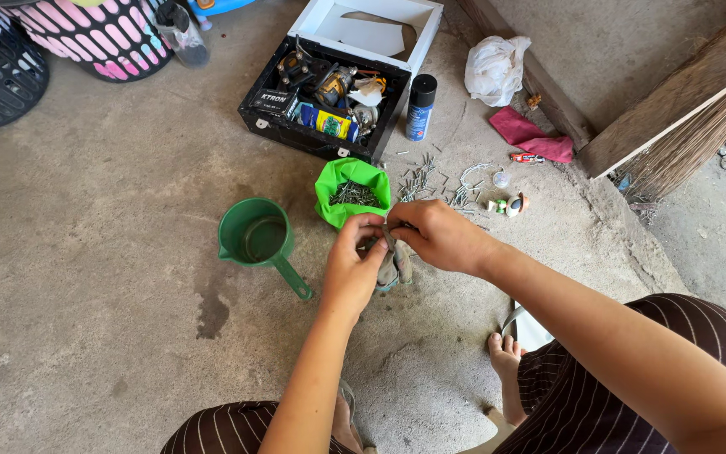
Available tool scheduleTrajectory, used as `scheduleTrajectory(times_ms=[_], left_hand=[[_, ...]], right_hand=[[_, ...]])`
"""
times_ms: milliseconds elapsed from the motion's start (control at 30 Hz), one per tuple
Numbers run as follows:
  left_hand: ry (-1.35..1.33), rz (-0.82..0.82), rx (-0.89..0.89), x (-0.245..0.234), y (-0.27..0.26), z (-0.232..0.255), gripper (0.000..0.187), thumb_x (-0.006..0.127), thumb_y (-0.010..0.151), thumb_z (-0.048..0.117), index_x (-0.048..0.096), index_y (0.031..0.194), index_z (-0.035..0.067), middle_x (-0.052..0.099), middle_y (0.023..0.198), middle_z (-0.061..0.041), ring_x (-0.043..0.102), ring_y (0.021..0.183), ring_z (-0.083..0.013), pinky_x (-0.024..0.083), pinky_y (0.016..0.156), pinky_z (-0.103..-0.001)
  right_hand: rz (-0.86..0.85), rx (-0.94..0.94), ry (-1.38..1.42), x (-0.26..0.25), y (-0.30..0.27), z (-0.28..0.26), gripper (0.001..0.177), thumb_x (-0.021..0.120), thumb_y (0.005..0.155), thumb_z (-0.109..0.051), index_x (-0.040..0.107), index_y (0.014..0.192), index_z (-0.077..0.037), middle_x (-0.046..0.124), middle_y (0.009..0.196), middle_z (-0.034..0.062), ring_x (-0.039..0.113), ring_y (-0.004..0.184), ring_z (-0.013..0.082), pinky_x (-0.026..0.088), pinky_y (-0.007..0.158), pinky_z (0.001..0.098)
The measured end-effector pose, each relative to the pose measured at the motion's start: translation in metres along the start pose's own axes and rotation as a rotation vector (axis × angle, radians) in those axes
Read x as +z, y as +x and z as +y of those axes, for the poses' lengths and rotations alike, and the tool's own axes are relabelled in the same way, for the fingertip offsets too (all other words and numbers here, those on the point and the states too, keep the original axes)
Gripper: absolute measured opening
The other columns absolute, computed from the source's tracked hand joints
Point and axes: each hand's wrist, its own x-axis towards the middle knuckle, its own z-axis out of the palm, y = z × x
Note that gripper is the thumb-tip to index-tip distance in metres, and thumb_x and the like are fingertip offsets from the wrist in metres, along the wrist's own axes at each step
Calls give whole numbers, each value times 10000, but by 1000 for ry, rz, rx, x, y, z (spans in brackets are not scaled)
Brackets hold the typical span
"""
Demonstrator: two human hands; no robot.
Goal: The person sits on the floor and sorts small metal nails from a pile on the ground into a green cloth bag. They pick up nails one by one or in small handfuls and place them into the bag, repeating this process throughout the clip.
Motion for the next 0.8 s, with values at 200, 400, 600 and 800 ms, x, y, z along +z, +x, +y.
scheduleTrajectory(times_ms=[200,400,600,800], left_hand=[[277,-34,-36,-6,3,5,264,617,964,64,565,1210,143,727,977,-73,720,919,-204,545,822,-351],[337,-27,-87,-16,1,-9,290,620,936,38,565,1197,153,733,945,-97,731,902,-241,544,804,-361],[396,120,-179,-44,-3,-24,282,592,929,11,603,1173,153,710,931,-84,704,846,-236,533,756,-364],[368,131,-81,-48,3,-18,188,537,941,-1,703,904,80,730,873,-76,685,804,-199,535,767,-322]], right_hand=[[6,62,30,9,4,10,166,680,896,-96,693,1044,-22,736,916,168,723,845,353,565,747,429],[0,133,67,1,7,39,152,683,916,-144,684,1019,-32,719,858,118,693,747,241,549,691,371],[-103,913,726,2,-3,85,216,575,1012,-277,617,931,-82,539,711,11,401,533,85,301,435,254],[-79,1054,1113,61,-6,139,274,553,1026,-283,582,879,-54,531,706,30,343,492,84,225,389,247]])
